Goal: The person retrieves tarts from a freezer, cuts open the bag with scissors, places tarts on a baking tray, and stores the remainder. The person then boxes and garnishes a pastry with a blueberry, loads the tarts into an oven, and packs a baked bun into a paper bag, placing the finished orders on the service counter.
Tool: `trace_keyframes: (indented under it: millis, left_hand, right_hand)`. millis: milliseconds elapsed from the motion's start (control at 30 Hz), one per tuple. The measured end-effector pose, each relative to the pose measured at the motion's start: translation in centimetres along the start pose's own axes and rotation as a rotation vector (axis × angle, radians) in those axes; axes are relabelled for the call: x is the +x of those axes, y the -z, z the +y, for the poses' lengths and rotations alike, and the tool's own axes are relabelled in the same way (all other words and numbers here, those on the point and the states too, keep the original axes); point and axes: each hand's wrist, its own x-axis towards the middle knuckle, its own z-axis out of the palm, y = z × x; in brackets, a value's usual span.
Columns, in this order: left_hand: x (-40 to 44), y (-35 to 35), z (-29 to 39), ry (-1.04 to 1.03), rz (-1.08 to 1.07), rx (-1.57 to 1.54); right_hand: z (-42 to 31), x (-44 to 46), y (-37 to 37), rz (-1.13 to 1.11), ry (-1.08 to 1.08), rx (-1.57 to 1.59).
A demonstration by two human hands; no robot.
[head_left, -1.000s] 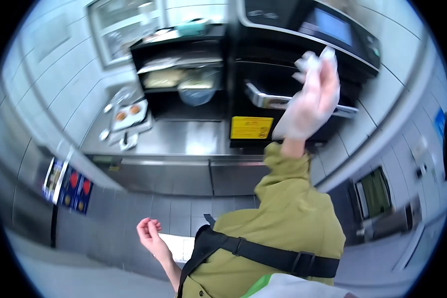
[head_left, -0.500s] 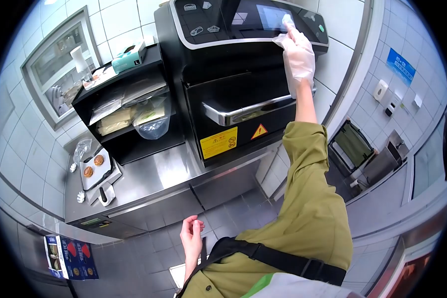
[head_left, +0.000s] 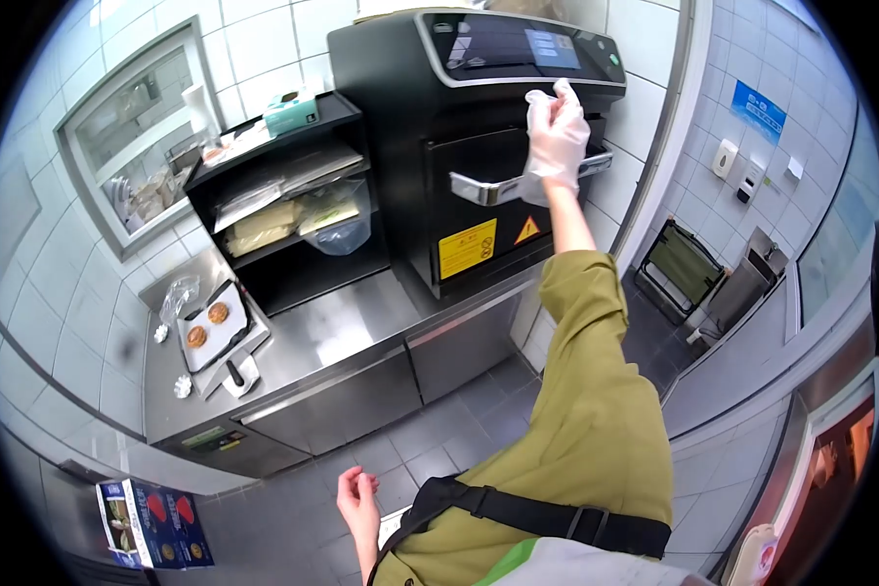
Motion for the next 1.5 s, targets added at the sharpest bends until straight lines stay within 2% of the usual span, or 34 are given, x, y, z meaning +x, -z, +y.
trace_keyframes:
  millis: [33, 67, 133, 167, 200, 267, 367, 433, 467, 533, 567, 600, 667, 733, 767, 833, 900, 967, 1000, 1033, 1067, 1100, 1167, 1200, 1233, 1267, 1300, 1333, 1367, 1400, 1467, 1500]
  left_hand:
    - [-0.5, 1.7, -0.8, 0.019, 0.044, -0.015]
    - [-0.8, 3.5, -1.6, 0.031, 0.083, -0.01]
    - [-1.2, 6.0, -1.9, 0.017, 0.153, -0.058]
    - [-1.2, 6.7, -1.2, -0.017, 0.164, -0.049]
    - [-1.2, 7.1, 0.0, -0.046, 0.18, -0.033]
    - [-1.1, 7.8, 2.8, -0.15, 0.177, -0.03]
    - [-1.3, 8.6, 7.2, -0.249, 0.122, -0.076]
    - [-0.5, 9.4, 7.6, -0.288, 0.09, -0.126]
    - [0.0, 9.7, 7.1, -0.3, 0.066, -0.152]
    - [1.0, 10.3, 6.0, -0.175, 0.079, -0.241]
    - [1.6, 10.5, 5.3, -0.128, 0.092, -0.261]
    - [2.0, 10.9, 4.3, -0.082, 0.094, -0.291]
    - [2.6, 12.0, 3.3, -0.027, 0.095, -0.289]
    - [3.6, 13.6, 2.4, -0.012, 0.117, -0.28]
    - [4.3, 14.8, 1.9, 0.001, 0.128, -0.269]
    - [6.6, 17.2, 0.5, 0.025, 0.174, -0.233]
    - [10.3, 20.5, -1.7, 0.032, 0.248, -0.168]
    - [14.6, 24.0, -3.3, -0.001, 0.305, -0.064]
    - [16.9, 25.8, -4.0, -0.016, 0.322, 0.006]
    - [19.4, 27.5, -4.5, -0.036, 0.336, 0.111]
    - [22.2, 29.1, -5.1, -0.136, 0.325, 0.265]
    - [25.0, 30.1, -4.8, -0.208, 0.335, 0.458]
    - [31.6, 31.8, -5.3, -0.365, 0.268, 0.68]
    - [35.1, 32.7, -6.4, -0.505, 0.245, 0.815]
    - [38.1, 33.3, -7.2, -0.491, 0.175, 0.962]
    - [39.5, 33.5, -7.2, -0.479, 0.109, 1.056]
    - [41.6, 33.6, -6.6, -0.487, 0.05, 1.148]
    - [43.8, 33.5, -5.8, -0.502, -0.005, 1.234]
    - [45.1, 33.2, -5.2, -0.496, -0.094, 1.314]
    - [47.0, 33.1, -5.5, -0.547, -0.139, 1.338]
    - [49.9, 33.5, -7.7, -0.644, -0.242, 1.392]
    - [51.0, 33.8, -8.5, -0.678, -0.288, 1.401]
  right_hand:
    - [-0.7, -0.4, 0.3, -0.061, 0.158, -0.111]
    - [-3.0, -1.6, 1.4, -0.292, 0.194, -0.211]
    - [-4.0, -4.7, 1.1, -0.902, 0.134, -0.541]
    - [-6.7, -5.5, 1.2, -1.072, 0.118, -0.723]
    - [-6.8, -6.0, 0.5, -1.015, 0.16, -0.779]
    - [-7.3, -5.1, -1.3, -1.35, -0.346, -0.655]
    - [-8.5, -7.0, -0.3, -1.239, -0.306, -0.742]
    - [-8.0, -8.3, 1.3, -1.118, -0.224, -0.634]
    - [-8.6, -8.6, 2.2, -1.157, -0.198, -0.683]
    - [-5.5, -11.5, 4.9, -0.937, 0.019, -0.822]
    - [-6.7, -13.2, 6.9, -0.898, -0.046, -0.817]
    - [-4.1, -15.1, 8.3, -0.838, -0.108, -0.854]
    - [-2.4, -19.5, 11.9, -0.775, -0.268, -0.661]
    - [2.2, -25.6, 14.3, -0.51, -0.226, -0.289]
    - [4.4, -27.9, 15.1, -0.55, -0.431, -0.192]
    - [7.4, -31.2, 15.8, -0.618, -0.64, -0.202]
    - [6.5, -33.5, 15.6, -0.512, -0.557, -0.382]
    - [1.7, -36.2, 14.0, -0.236, -0.381, -0.514]
    - [-5.1, -36.8, 11.5, -0.216, -0.608, -0.817]
    - [-7.0, -39.0, 10.3, -0.415, -0.723, -0.918]
    - [-3.2, -44.6, 10.5, -0.62, -0.506, -0.813]
    - [-5.6, -48.9, 7.2, -0.733, -0.626, -0.567]
    - [-18.5, -51.5, -3.1, -0.888, -0.901, -0.034]
    - [-19.4, -54.8, -7.1, -1.002, -0.813, 0.128]
    - [-23.0, -54.5, -11.4, -1.212, -0.267, -0.059]
    - [-25.6, -55.4, -15.4, -1.288, -0.126, -0.073]
    - [-28.0, -55.4, -19.9, -1.602, -0.262, -0.161]
    - [-28.6, -57.3, -23.2, -1.634, -0.206, -0.155]
    - [-30.5, -56.6, -26.2, -1.84, -0.319, -0.244]
    - [-30.8, -57.1, -28.1, -1.886, -0.463, -0.214]
    - [-31.1, -57.3, -30.0, -2.121, -0.198, -0.322]
    - [-30.7, -58.0, -30.3, -2.027, -0.35, -0.336]
